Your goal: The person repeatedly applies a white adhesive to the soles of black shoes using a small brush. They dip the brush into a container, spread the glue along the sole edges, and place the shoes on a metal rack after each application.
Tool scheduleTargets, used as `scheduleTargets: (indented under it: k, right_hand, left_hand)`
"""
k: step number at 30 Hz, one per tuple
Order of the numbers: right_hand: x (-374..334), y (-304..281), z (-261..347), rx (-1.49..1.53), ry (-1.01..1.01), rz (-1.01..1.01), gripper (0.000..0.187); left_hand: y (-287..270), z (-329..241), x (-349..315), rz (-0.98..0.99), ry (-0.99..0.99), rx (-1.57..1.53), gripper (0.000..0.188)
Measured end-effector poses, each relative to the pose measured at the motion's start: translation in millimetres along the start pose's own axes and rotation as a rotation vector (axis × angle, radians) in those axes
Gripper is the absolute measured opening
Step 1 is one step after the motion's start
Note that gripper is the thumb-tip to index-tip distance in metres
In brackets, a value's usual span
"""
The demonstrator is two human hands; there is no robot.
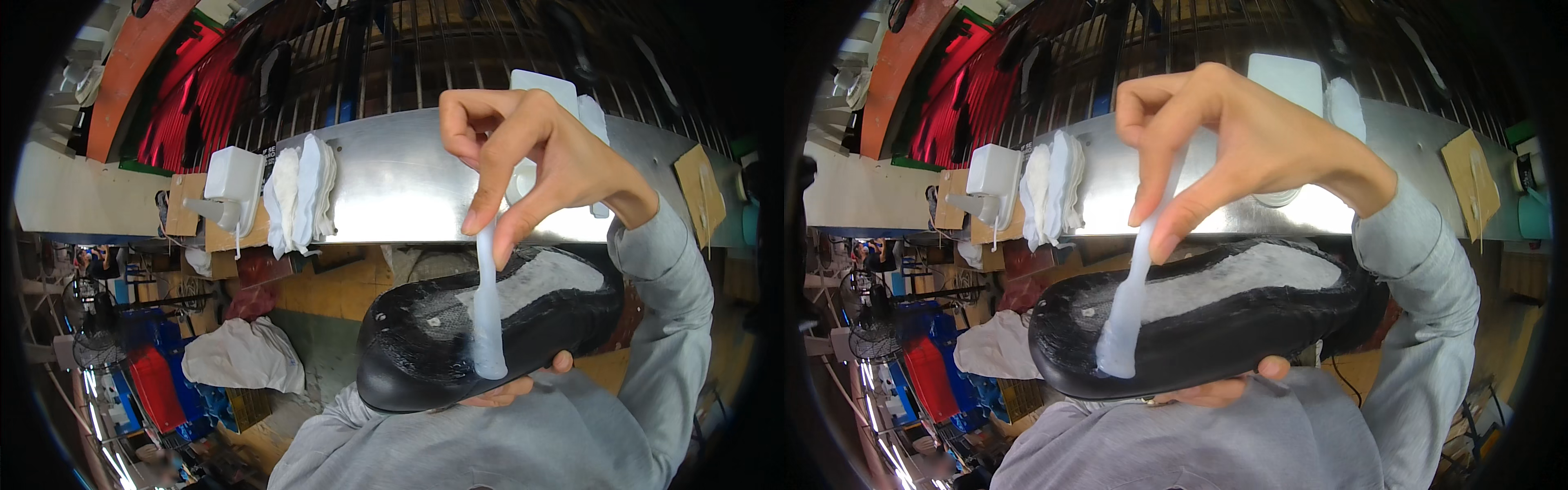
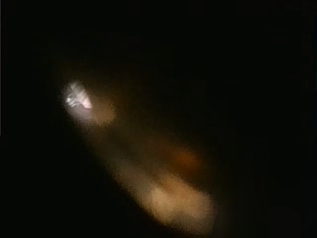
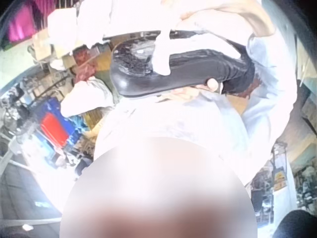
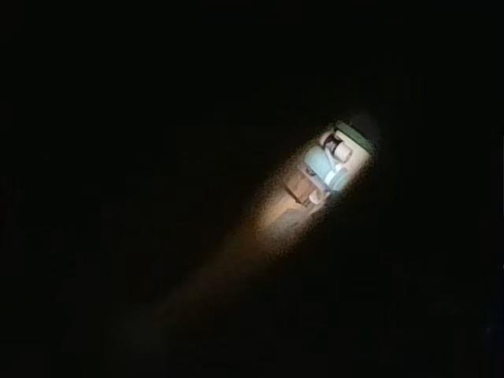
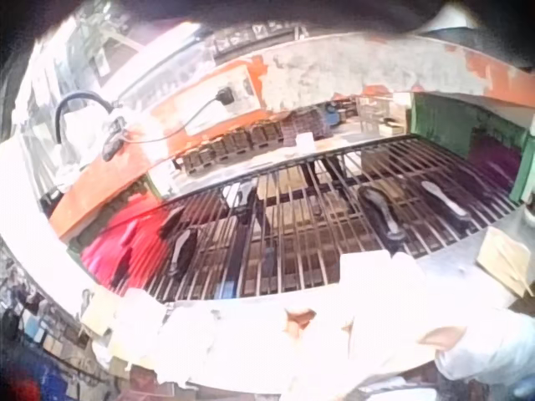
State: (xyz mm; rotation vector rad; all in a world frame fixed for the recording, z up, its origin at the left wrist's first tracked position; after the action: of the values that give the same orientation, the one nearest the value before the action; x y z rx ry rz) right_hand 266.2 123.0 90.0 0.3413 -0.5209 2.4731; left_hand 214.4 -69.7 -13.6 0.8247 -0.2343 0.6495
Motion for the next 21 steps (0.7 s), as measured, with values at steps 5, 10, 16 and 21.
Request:
scheduleTargets:
  k: [5, 10, 16, 21]
  right_hand:
    - [3.4, -0.4, -4.7, -0.014, 0.022, 0.055, 0.042]
    - [-4.9, -4.5, -5.9, -0.032, 0.085, 0.075, 0.039]
    - [-78.2, -64.2, 10.2, -0.272, 0.213, -0.458, 0.025]
    - [-147.5, -51.3, -8.0, -1.245, 0.410, -0.666, 0.023]
  left_hand:
    - [-0.4, 1.9, -0.8, -0.004, 0.016, 0.123, 0.113]
    - [-3.1, -13.5, -4.1, -0.084, 0.187, 0.390, 0.118]
    - [47.2, -58.0, -1.6, -0.139, 0.723, 1.129, 0.124]
    - [172.5, -50.3, -28.6, 0.214, 1.346, 1.674, 0.129]
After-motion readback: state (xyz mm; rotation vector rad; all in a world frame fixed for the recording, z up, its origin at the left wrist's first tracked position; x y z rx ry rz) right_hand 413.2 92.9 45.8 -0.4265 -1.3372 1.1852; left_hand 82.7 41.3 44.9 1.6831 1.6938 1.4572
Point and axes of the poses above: each hand's wrist, its own x-axis towards the middle knuckle, its own y-axis out of the palm, z = x × y, the point moved 7 cm from there along x, towards the middle knuckle, and after that the axes turned 12 degrees about y, right-handed, at the moved point
